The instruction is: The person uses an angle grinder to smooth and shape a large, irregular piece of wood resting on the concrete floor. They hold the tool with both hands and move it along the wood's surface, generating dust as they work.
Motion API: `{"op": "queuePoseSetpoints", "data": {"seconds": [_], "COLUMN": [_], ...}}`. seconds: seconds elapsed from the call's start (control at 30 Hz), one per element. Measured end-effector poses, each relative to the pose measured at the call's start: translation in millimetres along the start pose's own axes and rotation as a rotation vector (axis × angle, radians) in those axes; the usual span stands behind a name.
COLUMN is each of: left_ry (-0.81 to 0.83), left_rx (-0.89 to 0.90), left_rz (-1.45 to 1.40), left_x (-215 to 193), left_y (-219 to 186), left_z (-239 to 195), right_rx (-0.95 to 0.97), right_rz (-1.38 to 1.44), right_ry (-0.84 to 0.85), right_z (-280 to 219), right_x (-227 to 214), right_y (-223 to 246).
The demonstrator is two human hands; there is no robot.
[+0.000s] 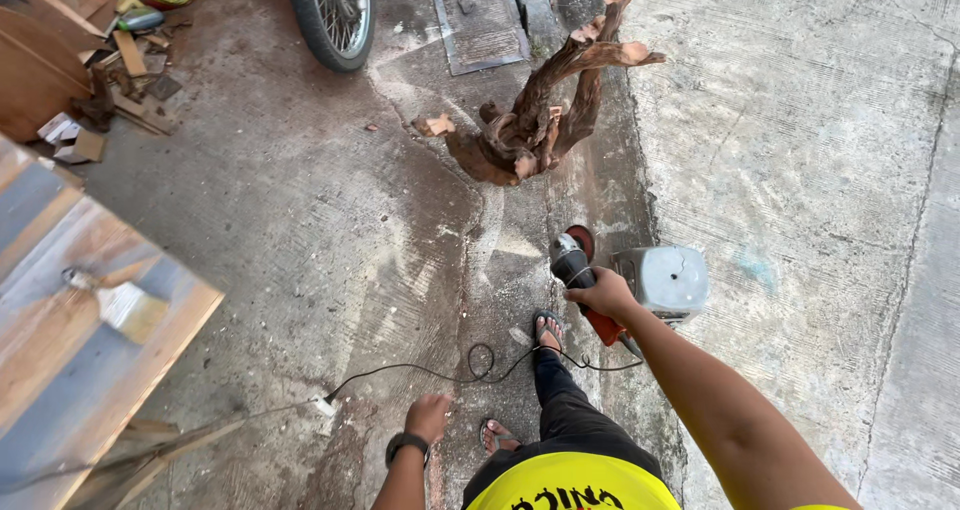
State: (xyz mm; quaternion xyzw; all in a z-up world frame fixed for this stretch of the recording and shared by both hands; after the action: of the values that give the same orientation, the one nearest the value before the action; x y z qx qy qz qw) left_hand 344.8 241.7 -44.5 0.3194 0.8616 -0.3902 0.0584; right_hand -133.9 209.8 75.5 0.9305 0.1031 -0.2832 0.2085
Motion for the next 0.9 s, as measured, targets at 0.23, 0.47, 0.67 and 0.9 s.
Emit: {"op": "queuePoseSetpoints", "data": {"seconds": [0.23,0.47,0.67,0.9], "left_ry": [0.109,0.317,0.354,0.339], "left_rx": [0.228,0.111,-0.011,-0.012], "left_rz": [0.112,-0.426,-0.736,-0.789], "left_x": [80.9,170.1,188.4,183.4], "left_y": [-191.3,-338.3,-354.3,-369.2], "left_z": [104.9,99.5,117.5,147.9], "right_rx": [-0.024,-0.099,-0.109,-0.075], "right_rz": [0.027,-0.019,-0.053,-0.077], "right_ry": [-0.037,0.037,0.078,0.060], "right_z": [87.7,135.1,161.9,147.0], "right_x": [-17.0,-4.5,14.4,-11.3], "right_y": [35.9,82.5,119.7,168.0]}}
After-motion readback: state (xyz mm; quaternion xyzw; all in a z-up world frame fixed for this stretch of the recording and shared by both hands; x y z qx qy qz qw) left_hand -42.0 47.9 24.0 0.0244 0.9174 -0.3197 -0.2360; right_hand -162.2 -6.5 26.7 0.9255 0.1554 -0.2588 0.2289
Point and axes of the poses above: each hand's wrist, its own z-axis towards the middle knuckle, its own x-axis out of the palm, y = z × x, the point moved 8 cm from there along z, towards the middle knuckle, and after that the axes turned 12 degrees about x, right-handed, at the moved point
